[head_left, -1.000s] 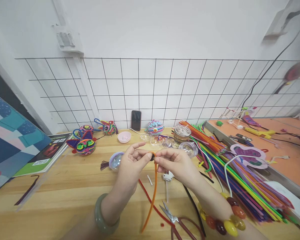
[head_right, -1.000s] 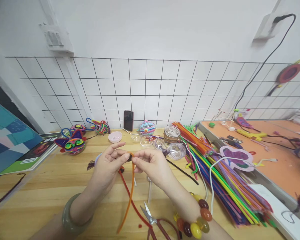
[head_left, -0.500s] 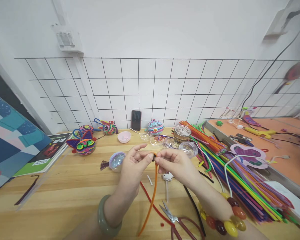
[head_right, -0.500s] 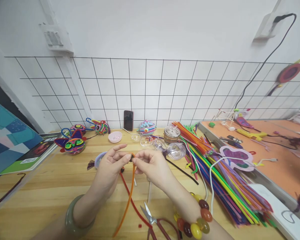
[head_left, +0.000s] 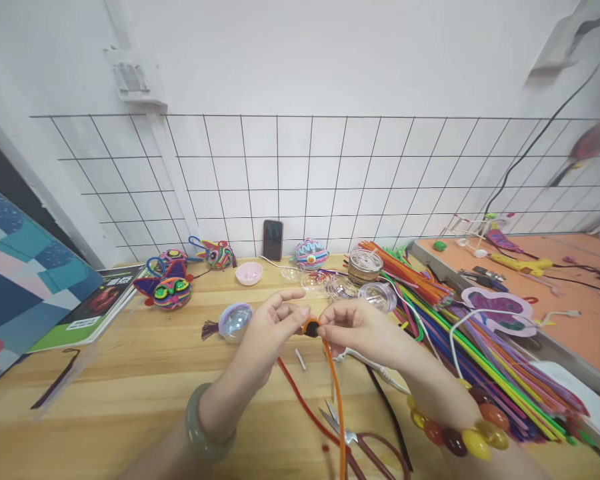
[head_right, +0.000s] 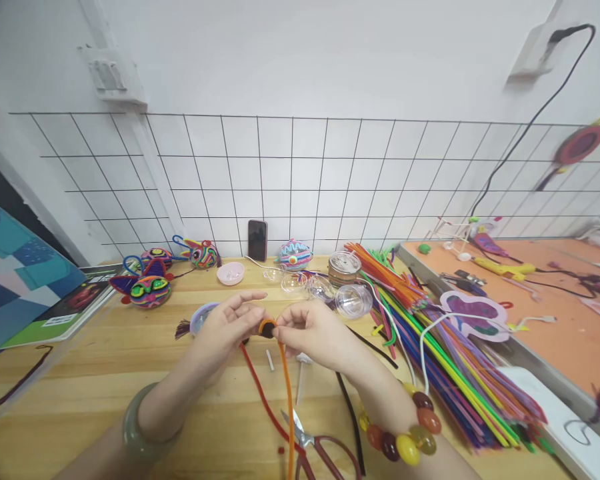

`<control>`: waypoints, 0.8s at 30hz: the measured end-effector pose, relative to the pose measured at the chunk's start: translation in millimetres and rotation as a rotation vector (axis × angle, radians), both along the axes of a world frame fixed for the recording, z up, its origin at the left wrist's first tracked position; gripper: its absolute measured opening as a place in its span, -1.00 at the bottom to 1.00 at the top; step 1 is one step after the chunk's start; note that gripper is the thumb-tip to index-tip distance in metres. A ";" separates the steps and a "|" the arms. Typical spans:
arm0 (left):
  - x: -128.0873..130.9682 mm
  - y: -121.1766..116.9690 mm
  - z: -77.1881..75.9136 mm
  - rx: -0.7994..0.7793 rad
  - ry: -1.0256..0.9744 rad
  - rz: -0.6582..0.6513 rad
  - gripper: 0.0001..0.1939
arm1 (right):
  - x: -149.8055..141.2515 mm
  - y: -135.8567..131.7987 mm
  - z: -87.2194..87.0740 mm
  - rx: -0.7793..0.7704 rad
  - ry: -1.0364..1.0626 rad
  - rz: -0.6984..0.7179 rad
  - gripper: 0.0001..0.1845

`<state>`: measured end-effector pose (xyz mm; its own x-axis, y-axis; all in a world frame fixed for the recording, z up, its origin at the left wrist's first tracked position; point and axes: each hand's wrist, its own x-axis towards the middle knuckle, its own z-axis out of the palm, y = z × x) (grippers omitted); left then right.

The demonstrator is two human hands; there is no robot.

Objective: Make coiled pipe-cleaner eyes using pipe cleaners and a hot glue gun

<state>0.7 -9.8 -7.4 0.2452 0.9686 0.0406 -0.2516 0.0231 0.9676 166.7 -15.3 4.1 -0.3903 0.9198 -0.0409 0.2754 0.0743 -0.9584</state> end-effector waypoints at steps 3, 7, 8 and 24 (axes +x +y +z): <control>-0.7 0.3 1.7 0.035 0.096 -0.028 -0.63 | -0.6 0.3 -3.2 -0.034 0.007 0.013 -0.91; 1.1 0.8 3.4 0.059 0.140 -0.014 -0.65 | -2.7 2.1 -6.3 -0.061 0.015 0.002 -0.92; 1.7 1.1 3.2 0.064 0.139 0.001 -0.65 | -3.2 2.6 -6.8 -0.063 0.017 -0.003 -0.92; 9.8 0.3 -8.6 0.099 0.006 0.278 -0.72 | -14.9 -1.4 -1.4 -0.017 0.073 -0.114 -0.76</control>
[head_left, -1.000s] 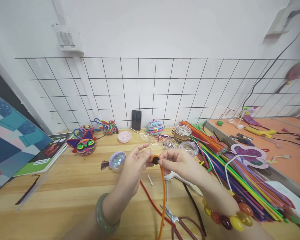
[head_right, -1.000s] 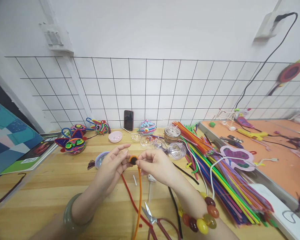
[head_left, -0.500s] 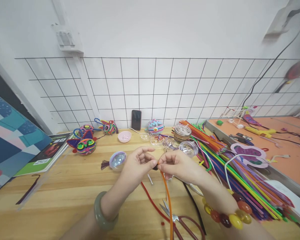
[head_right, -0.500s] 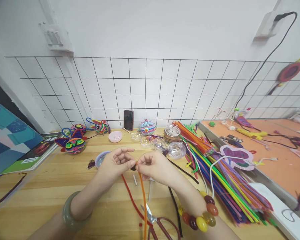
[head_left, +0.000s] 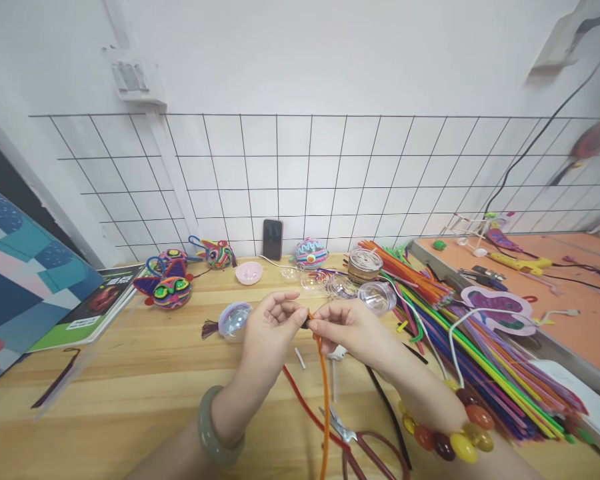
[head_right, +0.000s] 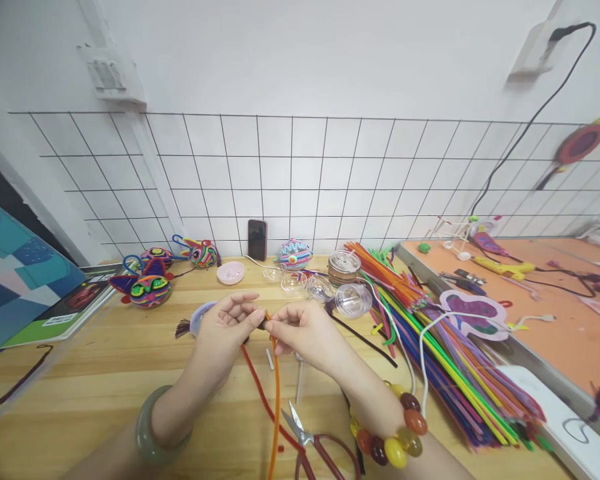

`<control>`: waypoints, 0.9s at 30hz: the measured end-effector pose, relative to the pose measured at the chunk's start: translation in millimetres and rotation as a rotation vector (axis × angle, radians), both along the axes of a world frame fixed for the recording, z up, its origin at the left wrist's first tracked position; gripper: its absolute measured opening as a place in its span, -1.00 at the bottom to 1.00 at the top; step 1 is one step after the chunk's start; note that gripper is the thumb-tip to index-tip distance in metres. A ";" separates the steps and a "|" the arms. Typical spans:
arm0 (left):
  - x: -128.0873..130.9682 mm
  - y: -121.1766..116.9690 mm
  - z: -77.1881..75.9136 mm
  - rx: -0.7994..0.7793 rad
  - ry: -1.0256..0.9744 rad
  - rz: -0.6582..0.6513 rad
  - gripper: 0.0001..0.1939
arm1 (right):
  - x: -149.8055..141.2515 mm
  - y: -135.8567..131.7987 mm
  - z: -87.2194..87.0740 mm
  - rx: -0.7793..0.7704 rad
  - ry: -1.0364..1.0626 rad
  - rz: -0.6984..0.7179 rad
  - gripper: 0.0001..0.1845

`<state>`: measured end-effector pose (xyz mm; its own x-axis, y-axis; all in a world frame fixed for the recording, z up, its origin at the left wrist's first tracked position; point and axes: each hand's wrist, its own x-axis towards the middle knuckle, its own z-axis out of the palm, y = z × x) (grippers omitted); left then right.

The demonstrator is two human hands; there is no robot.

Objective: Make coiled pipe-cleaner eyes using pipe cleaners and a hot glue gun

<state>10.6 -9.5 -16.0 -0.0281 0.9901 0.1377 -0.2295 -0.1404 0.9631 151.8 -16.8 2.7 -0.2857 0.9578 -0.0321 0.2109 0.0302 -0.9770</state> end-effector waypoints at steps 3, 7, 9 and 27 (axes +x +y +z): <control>1.5 0.2 -3.3 0.014 -0.013 0.033 -0.73 | -1.9 0.6 -2.9 0.007 0.006 -0.032 -0.77; 1.7 0.2 -3.2 0.005 -0.012 0.017 -0.73 | -2.6 0.6 -4.5 0.029 0.013 -0.053 -0.81; 0.6 0.1 -0.8 -0.016 0.000 -0.019 -0.72 | -1.6 0.2 -3.6 0.028 -0.008 -0.044 -0.83; -10.1 3.9 6.5 -0.019 0.150 -0.263 -0.70 | 4.9 0.4 -2.7 -0.029 -0.077 0.030 -0.84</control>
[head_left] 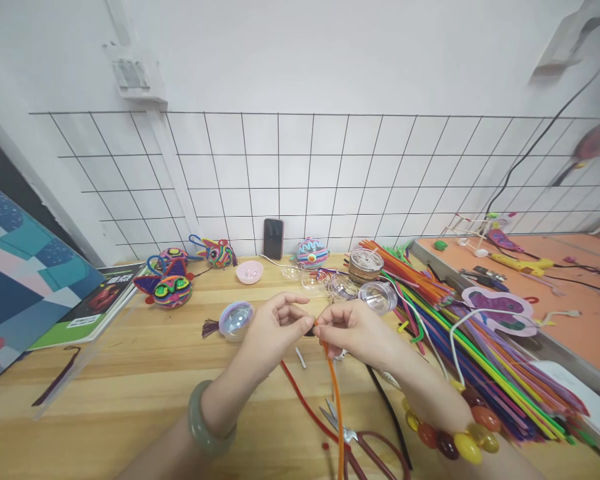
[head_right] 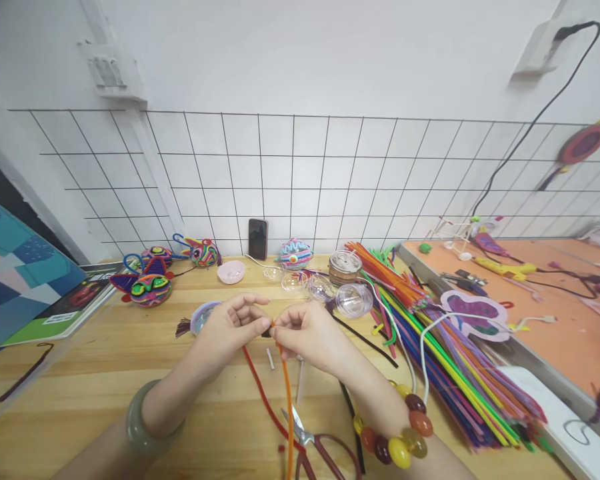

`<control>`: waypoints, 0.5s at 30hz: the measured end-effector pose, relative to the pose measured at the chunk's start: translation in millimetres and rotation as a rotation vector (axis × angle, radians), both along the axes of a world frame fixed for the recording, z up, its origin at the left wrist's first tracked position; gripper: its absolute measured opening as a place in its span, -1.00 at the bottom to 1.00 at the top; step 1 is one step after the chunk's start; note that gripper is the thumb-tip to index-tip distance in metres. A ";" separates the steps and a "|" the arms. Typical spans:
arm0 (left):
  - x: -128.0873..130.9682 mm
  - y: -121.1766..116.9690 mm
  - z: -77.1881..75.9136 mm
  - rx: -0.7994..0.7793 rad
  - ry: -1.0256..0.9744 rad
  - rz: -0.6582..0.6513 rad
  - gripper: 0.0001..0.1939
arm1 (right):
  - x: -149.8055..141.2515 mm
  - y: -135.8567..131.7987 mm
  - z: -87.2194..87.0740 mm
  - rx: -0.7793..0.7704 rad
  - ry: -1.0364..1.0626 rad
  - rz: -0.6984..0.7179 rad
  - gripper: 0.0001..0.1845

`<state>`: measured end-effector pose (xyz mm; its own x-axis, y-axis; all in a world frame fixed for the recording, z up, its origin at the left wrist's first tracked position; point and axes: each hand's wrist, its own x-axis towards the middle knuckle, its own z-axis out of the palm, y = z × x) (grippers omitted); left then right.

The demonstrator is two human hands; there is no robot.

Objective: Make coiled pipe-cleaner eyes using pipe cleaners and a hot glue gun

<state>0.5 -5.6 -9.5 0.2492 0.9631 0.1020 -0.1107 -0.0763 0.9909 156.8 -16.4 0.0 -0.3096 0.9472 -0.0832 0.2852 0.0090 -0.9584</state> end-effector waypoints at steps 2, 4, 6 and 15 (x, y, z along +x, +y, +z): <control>0.5 0.2 -0.3 -0.004 -0.005 0.029 -0.70 | -0.6 -0.3 0.5 -0.003 0.003 -0.015 -0.82; 0.5 0.5 -0.7 -0.001 -0.014 0.071 -0.69 | -0.7 -0.3 1.0 0.000 0.023 -0.025 -0.80; 0.1 0.6 -0.9 0.006 -0.029 0.110 -0.69 | -0.3 0.2 1.5 0.001 0.062 -0.018 -0.77; -1.7 1.8 -1.5 -0.009 -0.072 0.154 -0.67 | 0.0 1.1 1.9 0.011 0.101 -0.007 -0.77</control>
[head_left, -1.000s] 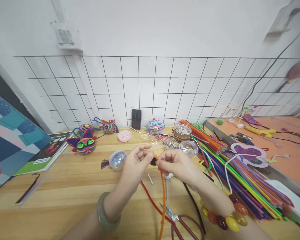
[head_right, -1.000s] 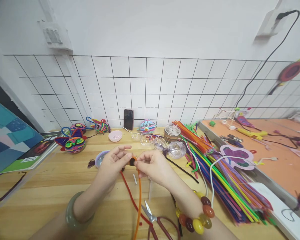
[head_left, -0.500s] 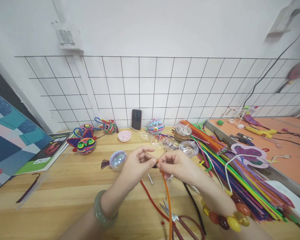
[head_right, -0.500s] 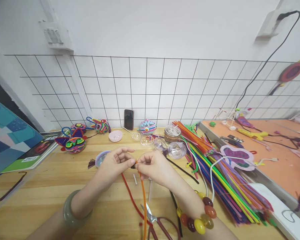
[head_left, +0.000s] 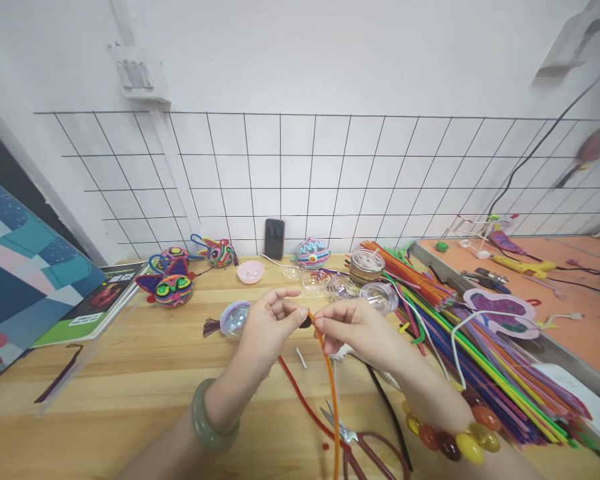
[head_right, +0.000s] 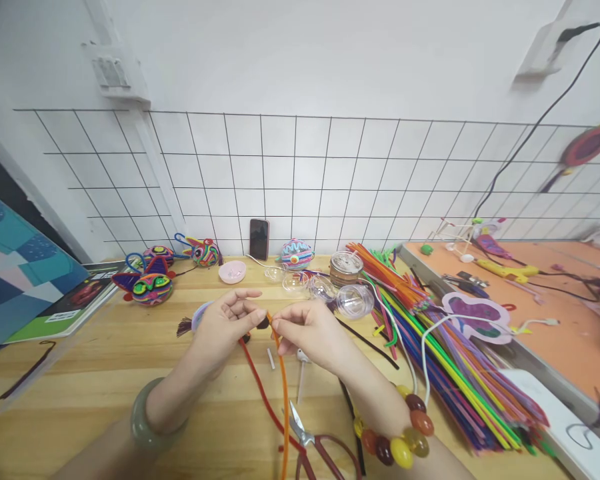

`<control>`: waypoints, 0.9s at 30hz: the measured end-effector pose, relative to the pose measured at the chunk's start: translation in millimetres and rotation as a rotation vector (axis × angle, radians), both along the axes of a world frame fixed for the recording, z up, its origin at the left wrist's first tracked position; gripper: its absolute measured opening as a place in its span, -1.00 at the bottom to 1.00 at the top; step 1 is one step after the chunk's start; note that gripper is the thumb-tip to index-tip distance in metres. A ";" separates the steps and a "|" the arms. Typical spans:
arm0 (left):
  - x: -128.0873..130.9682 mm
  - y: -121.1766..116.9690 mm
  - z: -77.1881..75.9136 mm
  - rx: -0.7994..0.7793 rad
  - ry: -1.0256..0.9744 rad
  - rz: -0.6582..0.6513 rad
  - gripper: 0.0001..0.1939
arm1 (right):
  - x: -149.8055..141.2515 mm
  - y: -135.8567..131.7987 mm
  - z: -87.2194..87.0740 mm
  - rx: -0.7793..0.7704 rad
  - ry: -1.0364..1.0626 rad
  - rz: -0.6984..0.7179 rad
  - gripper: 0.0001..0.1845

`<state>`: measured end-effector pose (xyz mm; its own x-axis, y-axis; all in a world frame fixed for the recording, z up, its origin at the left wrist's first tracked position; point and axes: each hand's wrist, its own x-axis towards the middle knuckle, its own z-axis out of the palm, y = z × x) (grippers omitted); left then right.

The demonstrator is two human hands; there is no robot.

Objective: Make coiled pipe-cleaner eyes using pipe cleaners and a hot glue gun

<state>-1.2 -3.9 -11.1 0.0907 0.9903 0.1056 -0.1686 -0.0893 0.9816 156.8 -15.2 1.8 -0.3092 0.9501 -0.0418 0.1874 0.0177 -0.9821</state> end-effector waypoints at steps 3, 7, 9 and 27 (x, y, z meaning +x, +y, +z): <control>0.1 0.7 -1.2 -0.008 -0.010 -0.004 -0.66 | -0.7 -0.3 0.1 0.010 -0.006 0.005 -0.78; 0.5 0.6 -2.2 -0.020 -0.014 -0.014 -0.65 | -2.3 -0.4 0.6 0.001 -0.007 0.006 -0.79; 0.8 0.3 -2.5 -0.021 -0.011 -0.015 -0.66 | -3.5 -0.6 0.9 -0.015 -0.013 -0.006 -0.80; 2.7 2.2 -7.1 -0.070 -0.129 -0.046 -0.60 | -2.4 0.8 -5.0 0.011 -0.006 -0.022 -0.84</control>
